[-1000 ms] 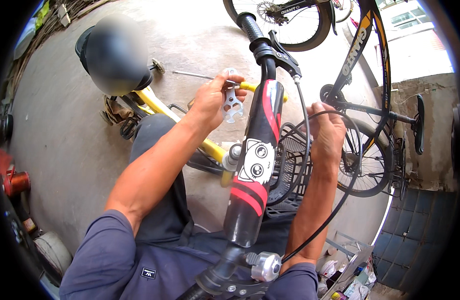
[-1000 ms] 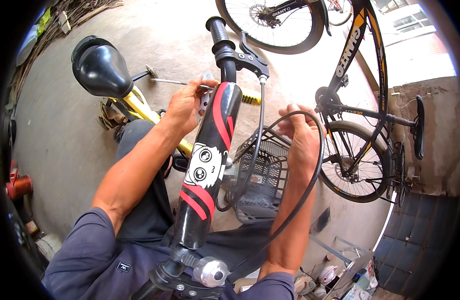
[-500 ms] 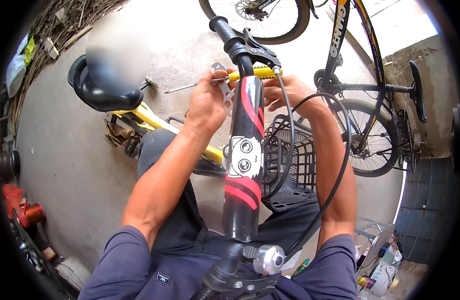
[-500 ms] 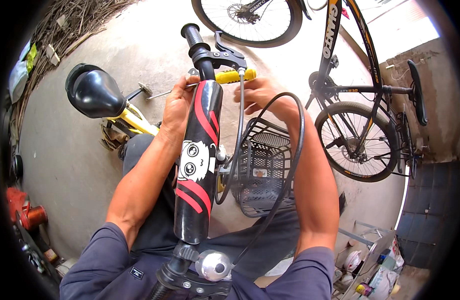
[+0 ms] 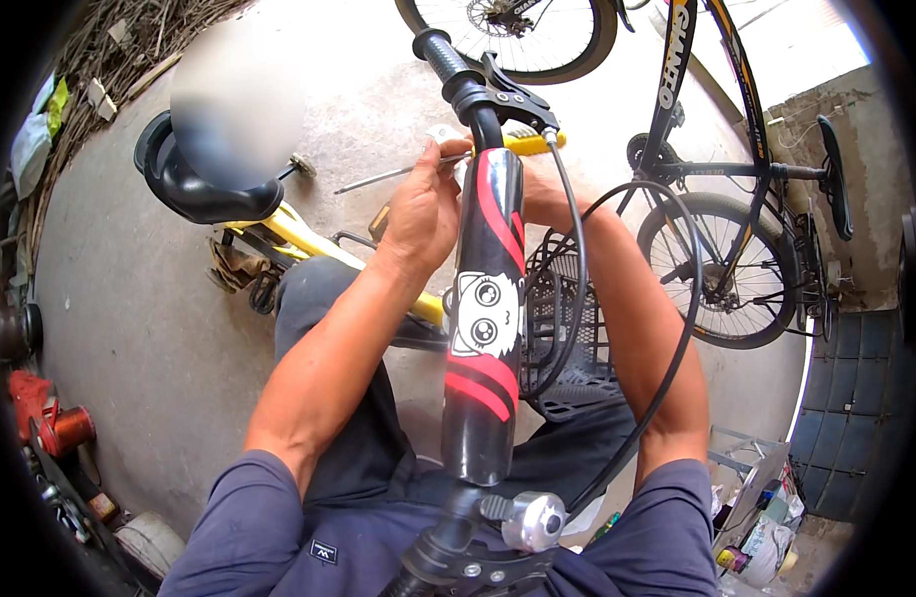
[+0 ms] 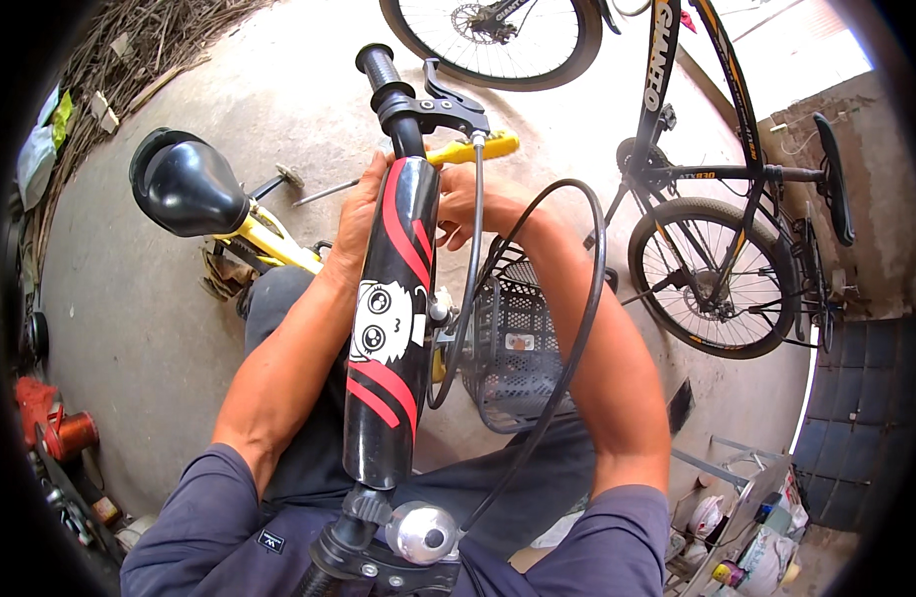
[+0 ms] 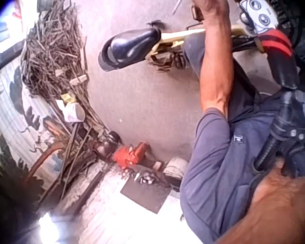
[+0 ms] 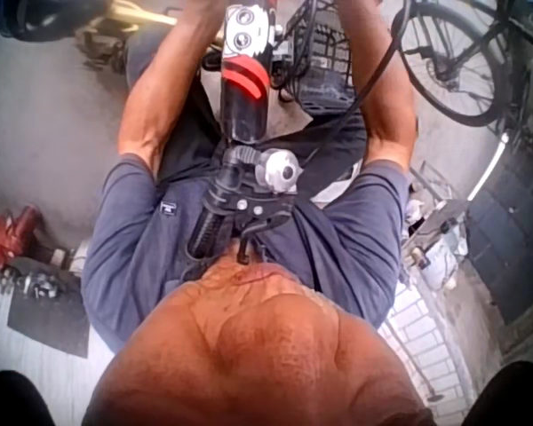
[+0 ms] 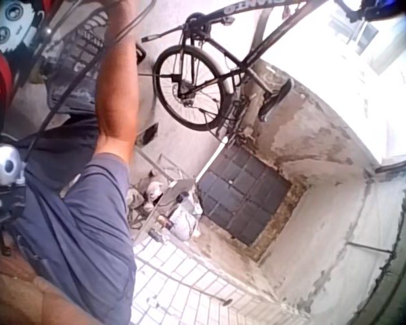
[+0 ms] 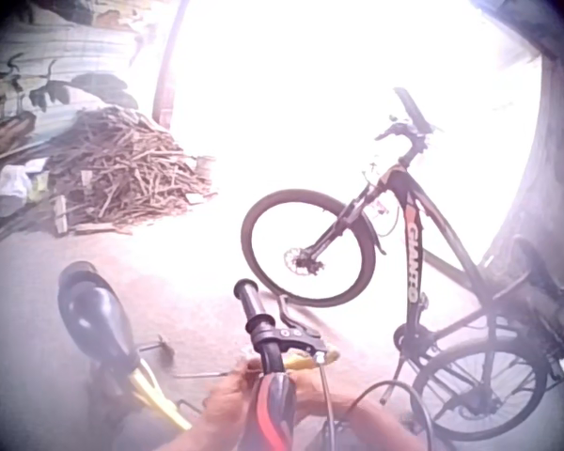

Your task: The person uses a yellow screwdriver and a metal wrench to tighten a bolt on the bicycle handlebar stem. They hold the wrench steady with one hand while turning the screwdriver with the other to secure the component.

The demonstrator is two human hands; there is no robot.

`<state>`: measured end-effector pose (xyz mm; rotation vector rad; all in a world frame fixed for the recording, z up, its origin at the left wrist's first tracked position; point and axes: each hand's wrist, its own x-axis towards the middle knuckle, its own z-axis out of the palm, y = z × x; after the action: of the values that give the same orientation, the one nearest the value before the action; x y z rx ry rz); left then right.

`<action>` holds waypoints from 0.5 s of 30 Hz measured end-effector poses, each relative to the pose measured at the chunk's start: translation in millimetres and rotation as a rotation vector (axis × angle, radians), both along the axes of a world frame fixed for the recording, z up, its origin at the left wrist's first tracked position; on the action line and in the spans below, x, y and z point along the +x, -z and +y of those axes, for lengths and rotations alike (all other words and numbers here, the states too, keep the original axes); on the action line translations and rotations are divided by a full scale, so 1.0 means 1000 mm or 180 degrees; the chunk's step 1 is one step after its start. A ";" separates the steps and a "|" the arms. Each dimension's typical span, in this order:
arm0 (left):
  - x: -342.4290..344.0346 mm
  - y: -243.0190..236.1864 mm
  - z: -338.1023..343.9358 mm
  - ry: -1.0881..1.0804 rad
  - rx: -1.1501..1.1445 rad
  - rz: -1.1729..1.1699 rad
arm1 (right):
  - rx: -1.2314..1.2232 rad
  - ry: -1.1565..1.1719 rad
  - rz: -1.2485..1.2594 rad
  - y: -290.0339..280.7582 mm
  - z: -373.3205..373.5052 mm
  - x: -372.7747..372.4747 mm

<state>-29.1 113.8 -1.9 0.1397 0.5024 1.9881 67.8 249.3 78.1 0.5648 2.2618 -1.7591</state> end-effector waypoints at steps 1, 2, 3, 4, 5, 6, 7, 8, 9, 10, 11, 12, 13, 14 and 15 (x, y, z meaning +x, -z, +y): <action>0.000 0.000 0.000 0.0071 0.0082 -0.0020 | 0.0272 -0.0115 0.0027 0.000 -0.003 -0.001; 0.000 0.000 -0.001 0.0080 0.0115 -0.0004 | 0.0169 -0.0031 0.0009 0.006 -0.001 -0.004; 0.000 -0.003 -0.001 0.0089 0.0152 0.0011 | 0.0186 -0.0011 0.0034 0.003 -0.003 -0.004; 0.002 -0.006 0.001 0.0037 0.0139 0.0062 | 0.0202 0.0011 0.0056 0.001 -0.004 -0.003; 0.002 -0.008 0.001 -0.0013 0.0126 0.0111 | 0.0218 0.0035 0.0076 -0.002 -0.006 -0.003; 0.001 -0.006 0.002 0.0085 0.0207 0.0047 | 0.0405 -0.0008 0.0072 -0.011 -0.009 -0.001; -0.002 -0.006 0.000 0.0072 0.0251 0.0091 | 0.0539 -0.0016 0.0099 -0.016 -0.014 -0.002; -0.005 -0.006 -0.002 0.0062 0.0294 0.0135 | 0.0678 -0.0026 0.0127 -0.021 -0.019 -0.003; -0.006 -0.009 -0.003 0.0083 0.0347 0.0168 | 0.0796 0.0058 0.0162 -0.026 -0.023 -0.001; -0.005 -0.011 -0.004 0.0079 0.0383 0.0100 | 0.0722 0.0173 0.0186 -0.024 -0.022 0.000; -0.004 -0.014 -0.004 0.0073 0.0418 0.0033 | 0.0649 0.0292 0.0212 -0.021 -0.021 0.001; -0.002 -0.016 -0.005 0.0050 0.0448 -0.0039 | 0.0380 0.0428 0.0224 -0.017 -0.020 0.000; -0.002 -0.016 -0.006 0.0037 0.0429 0.0016 | 0.0490 0.0480 0.0218 -0.016 -0.019 0.002; -0.003 -0.015 -0.005 0.0022 0.0410 0.0071 | 0.0598 0.0533 0.0211 -0.015 -0.019 0.003; -0.003 -0.014 -0.004 -0.0004 0.0389 0.0120 | 0.1415 0.0279 0.0547 -0.021 -0.024 0.005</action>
<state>-32.3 109.6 12.6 0.2533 0.4048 2.0207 72.4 225.3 99.4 0.6179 2.8127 -1.3837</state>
